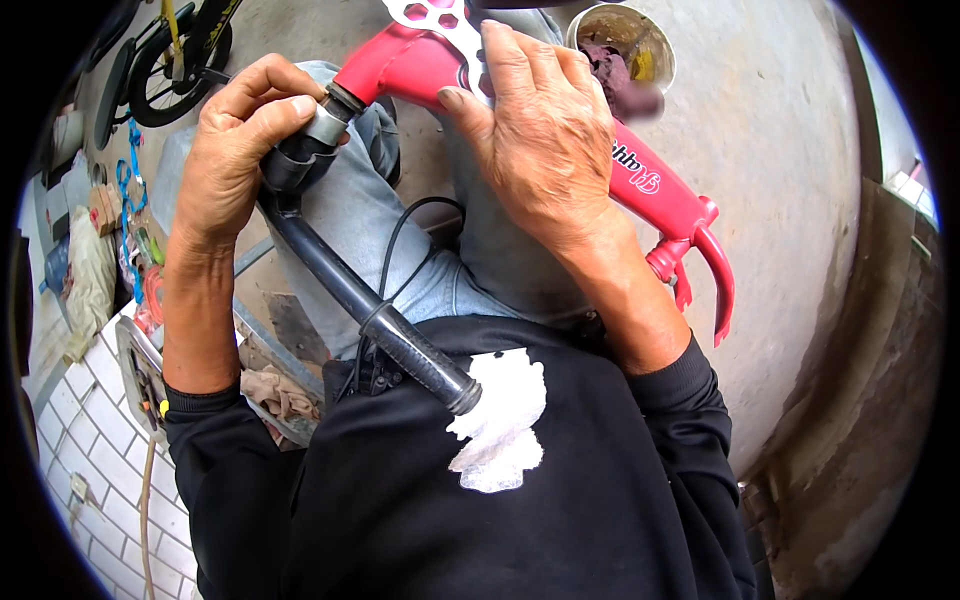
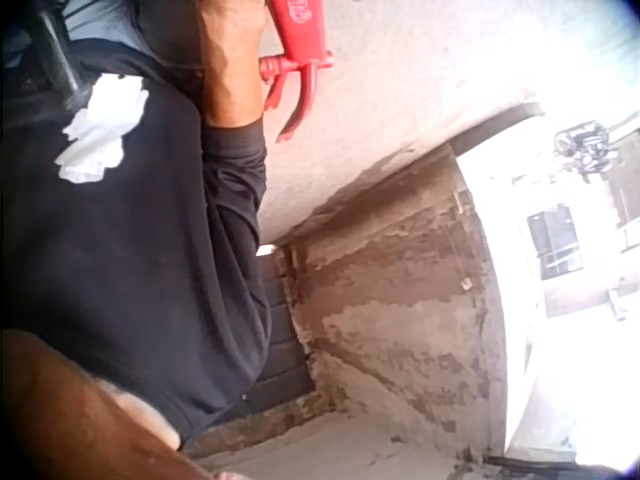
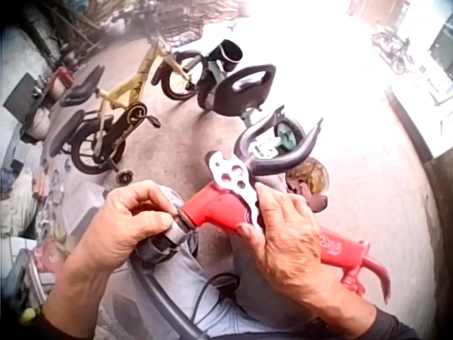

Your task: The person assembles a red bicycle handlebar onto a black stem. They use a multi-tool to tighten the bolt securing the handlebar to the stem, ensuring the connection is firm.

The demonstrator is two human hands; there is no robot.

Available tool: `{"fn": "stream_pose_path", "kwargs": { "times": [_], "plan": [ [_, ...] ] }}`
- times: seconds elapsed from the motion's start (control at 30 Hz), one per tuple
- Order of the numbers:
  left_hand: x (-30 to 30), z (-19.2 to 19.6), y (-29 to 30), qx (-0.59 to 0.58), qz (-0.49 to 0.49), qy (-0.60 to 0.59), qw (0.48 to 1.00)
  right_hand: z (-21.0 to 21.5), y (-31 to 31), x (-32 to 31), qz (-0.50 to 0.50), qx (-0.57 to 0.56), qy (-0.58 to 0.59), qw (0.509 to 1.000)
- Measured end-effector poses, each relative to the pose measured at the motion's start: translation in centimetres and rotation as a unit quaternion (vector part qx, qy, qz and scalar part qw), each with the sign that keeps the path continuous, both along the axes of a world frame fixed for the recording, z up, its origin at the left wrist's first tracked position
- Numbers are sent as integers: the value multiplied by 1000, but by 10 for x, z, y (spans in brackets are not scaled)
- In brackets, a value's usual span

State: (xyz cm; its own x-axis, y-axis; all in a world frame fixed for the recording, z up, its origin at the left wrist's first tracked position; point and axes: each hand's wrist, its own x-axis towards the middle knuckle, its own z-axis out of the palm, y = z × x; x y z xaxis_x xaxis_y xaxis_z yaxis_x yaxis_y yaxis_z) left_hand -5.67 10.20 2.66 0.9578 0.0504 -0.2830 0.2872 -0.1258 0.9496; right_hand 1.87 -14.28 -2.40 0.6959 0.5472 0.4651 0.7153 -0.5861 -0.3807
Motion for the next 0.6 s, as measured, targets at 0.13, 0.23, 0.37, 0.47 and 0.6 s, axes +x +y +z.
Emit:
{"fn": "stream_pose_path", "kwargs": {
  "times": [0.13, 0.23, 0.37, 0.47, 0.6],
  "plan": [
    [-4, 0, -4, -15, 10, 13, 1000, -2, -2, 1, -2, -8, 1, 1000],
    [-4, -4, -2, -80, 5, 44, 996, -3, -1, 2, -1, -4, -2, 1000],
    [-3, -4, 1, -148, 10, 63, 987, -1, 0, 1, -6, -7, 2, 1000],
    [-1, 4, -1, -129, -6, 112, 985, -3, 0, -1, -11, -1, 3, 1000],
    [-7, 26, 0, 62, -28, 90, 994, -3, -3, 0, -16, 13, 15, 1000]
  ]
}}
